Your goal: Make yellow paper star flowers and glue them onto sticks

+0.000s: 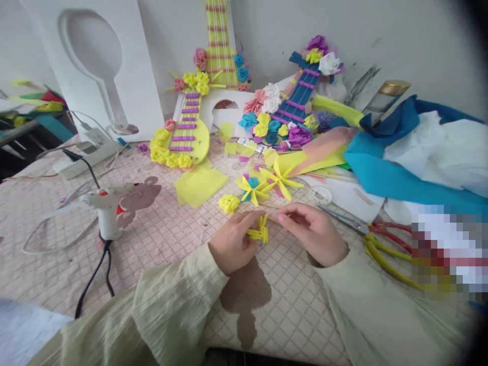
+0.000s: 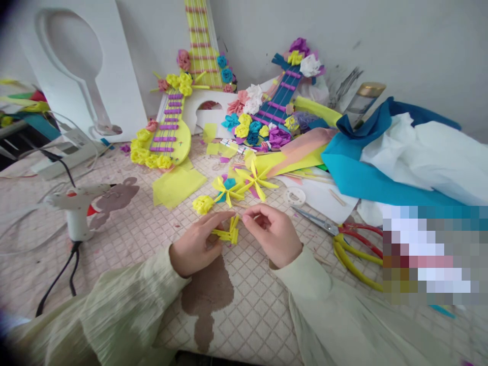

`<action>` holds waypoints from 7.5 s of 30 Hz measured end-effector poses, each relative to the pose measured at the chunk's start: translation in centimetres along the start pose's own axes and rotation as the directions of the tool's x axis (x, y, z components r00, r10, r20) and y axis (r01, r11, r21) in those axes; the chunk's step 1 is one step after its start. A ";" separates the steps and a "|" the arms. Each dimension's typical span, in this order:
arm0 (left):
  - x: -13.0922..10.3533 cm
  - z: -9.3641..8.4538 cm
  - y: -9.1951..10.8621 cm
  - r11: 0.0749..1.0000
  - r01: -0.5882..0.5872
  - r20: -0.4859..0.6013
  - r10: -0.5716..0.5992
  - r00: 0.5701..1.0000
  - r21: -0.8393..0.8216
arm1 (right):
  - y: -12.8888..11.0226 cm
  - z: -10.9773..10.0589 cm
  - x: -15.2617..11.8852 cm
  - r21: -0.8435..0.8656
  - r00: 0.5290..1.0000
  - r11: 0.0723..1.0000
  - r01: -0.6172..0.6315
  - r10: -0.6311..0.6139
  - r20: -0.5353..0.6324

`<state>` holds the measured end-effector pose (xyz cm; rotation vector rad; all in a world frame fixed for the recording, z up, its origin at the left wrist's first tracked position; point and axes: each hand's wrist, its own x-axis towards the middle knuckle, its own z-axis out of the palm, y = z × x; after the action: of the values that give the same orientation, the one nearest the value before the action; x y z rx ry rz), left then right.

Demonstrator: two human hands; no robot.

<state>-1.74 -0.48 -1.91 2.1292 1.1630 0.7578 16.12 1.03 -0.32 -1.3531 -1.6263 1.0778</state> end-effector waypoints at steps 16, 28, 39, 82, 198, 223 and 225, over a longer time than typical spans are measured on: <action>0.3 -0.4 0.5 0.988 -0.090 -0.066 0.082 0.994 -0.122 | 1.0 0.2 0.3 0.025 0.991 1.000 0.011 -0.014 0.131; 0.5 0.2 0.0 0.923 -0.026 -0.095 -0.011 0.995 -0.384 | 0.7 -0.3 1.0 0.291 0.987 0.957 0.014 -0.060 0.150; 3.8 -1.5 1.8 0.852 0.028 -0.190 -0.149 0.971 -0.523 | -1.9 -0.1 3.7 0.370 0.996 0.926 0.080 -0.088 0.006; 1.6 0.9 1.3 0.618 0.202 -0.053 -0.369 0.928 -0.760 | -0.5 -0.2 0.2 0.200 0.989 0.980 -0.003 -0.026 0.145; 2.3 0.5 0.4 0.622 0.155 -0.189 -0.451 0.872 -0.768 | 1.2 -2.7 1.4 -0.659 0.949 0.715 0.232 -0.020 0.313; 1.8 0.6 0.6 0.960 0.077 -0.254 -0.148 0.956 -0.268 | -0.8 -2.1 0.4 -0.291 0.950 0.927 0.239 -0.161 0.269; 1.7 0.6 0.6 0.979 0.004 -0.258 -0.058 0.964 -0.205 | -0.7 -1.9 0.3 -0.274 0.950 0.932 0.235 -0.161 0.268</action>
<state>-0.23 0.61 -1.55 1.8780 1.1933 1.1218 17.55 1.53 1.09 -1.2450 -2.1327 0.9245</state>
